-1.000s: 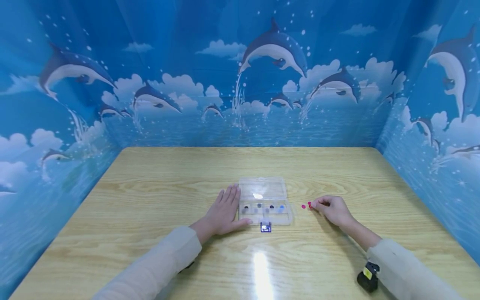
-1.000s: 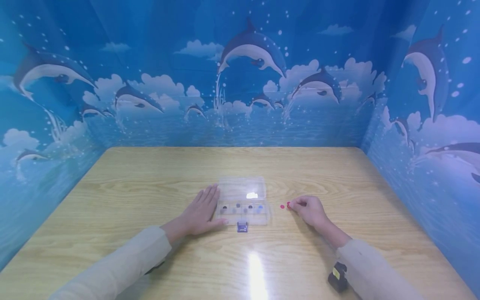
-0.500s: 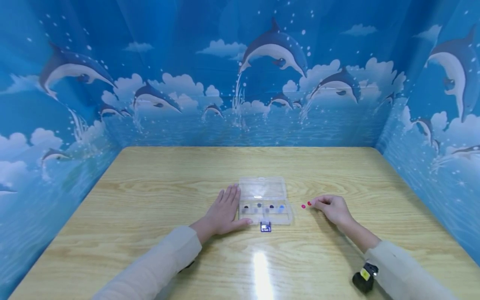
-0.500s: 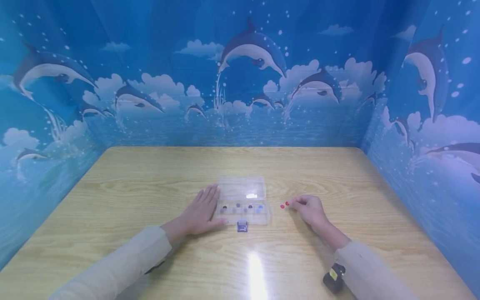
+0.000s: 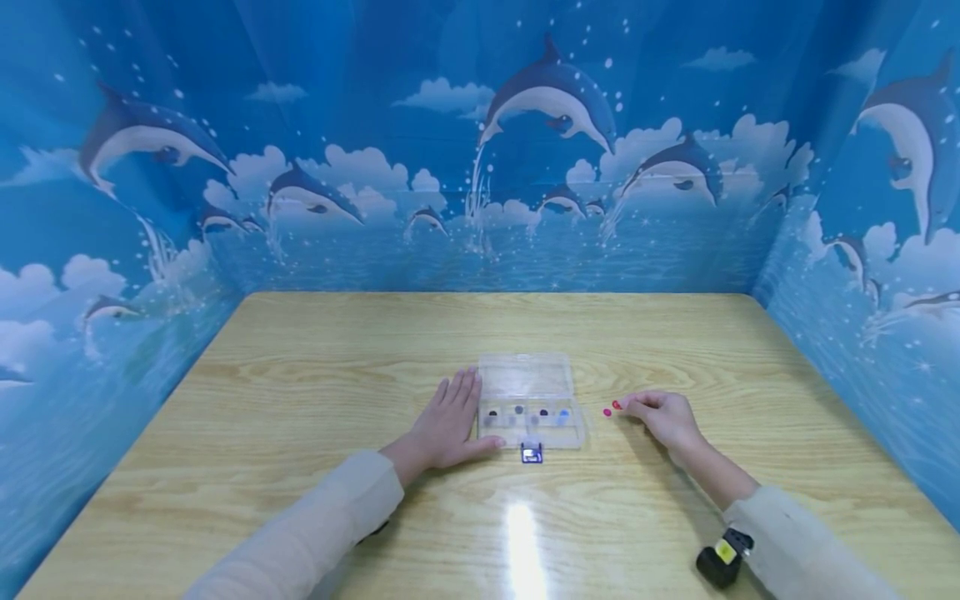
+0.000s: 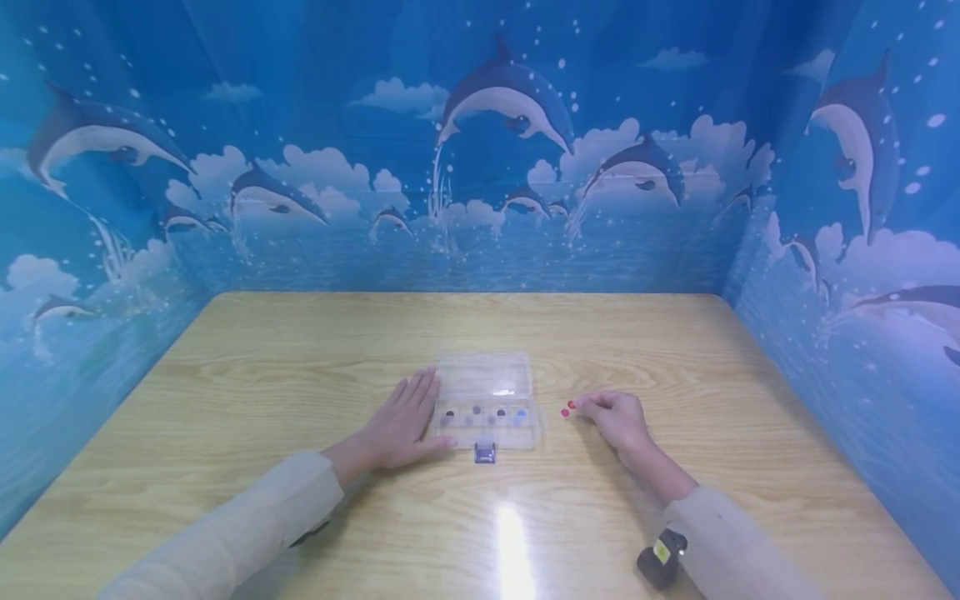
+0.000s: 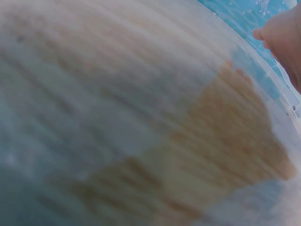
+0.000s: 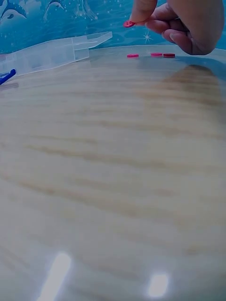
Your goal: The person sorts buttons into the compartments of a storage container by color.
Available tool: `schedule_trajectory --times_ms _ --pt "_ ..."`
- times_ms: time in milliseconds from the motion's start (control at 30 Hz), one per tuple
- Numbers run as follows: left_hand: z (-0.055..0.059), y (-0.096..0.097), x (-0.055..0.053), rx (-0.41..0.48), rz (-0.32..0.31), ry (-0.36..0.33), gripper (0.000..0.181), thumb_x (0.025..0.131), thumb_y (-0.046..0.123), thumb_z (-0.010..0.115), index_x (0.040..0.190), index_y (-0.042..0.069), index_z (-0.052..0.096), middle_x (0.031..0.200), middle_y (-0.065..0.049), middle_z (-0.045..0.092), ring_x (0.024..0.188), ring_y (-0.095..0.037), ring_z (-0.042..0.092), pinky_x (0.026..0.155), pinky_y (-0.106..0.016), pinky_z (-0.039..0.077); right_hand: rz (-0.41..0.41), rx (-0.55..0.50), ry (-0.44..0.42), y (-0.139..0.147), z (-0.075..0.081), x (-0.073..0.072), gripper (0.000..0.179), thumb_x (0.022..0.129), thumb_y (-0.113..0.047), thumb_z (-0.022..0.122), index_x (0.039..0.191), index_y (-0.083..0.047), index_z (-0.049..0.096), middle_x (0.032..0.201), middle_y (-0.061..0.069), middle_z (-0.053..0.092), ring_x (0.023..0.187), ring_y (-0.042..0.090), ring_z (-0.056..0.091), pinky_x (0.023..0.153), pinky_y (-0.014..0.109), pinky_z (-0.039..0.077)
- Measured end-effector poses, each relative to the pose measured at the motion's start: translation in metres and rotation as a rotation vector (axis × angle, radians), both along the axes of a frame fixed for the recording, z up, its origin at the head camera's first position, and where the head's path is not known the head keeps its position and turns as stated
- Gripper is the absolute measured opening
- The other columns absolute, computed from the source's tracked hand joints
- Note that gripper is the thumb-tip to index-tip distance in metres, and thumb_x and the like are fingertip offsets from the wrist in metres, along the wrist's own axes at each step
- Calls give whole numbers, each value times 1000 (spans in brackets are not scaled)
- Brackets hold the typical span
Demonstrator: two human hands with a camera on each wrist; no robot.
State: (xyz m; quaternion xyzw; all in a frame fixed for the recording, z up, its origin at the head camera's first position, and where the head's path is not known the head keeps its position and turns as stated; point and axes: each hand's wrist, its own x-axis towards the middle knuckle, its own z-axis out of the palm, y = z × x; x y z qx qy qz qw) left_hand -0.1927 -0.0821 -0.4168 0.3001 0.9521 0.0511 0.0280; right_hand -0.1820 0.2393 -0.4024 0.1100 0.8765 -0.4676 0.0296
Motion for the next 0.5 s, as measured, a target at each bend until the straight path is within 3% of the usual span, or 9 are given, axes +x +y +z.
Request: schedule_trajectory --times_ms 200,500 --pt "0 0 0 6 3 -8 95 89 65 37 146 -6 9 154 -24 5 143 -37 9 117 -49 12 -11 -81 -18 -5 1 1 28 86 -15 61 104 7 66 80 -12 63 67 3 48 57 18 44" --pt "1 0 1 -1 4 -8 95 89 65 36 146 -6 9 154 -23 5 143 -37 9 117 -49 13 -40 -171 -24 -12 1 1 29 87 -14 60 105 7 65 72 -16 60 64 1 49 55 17 44"
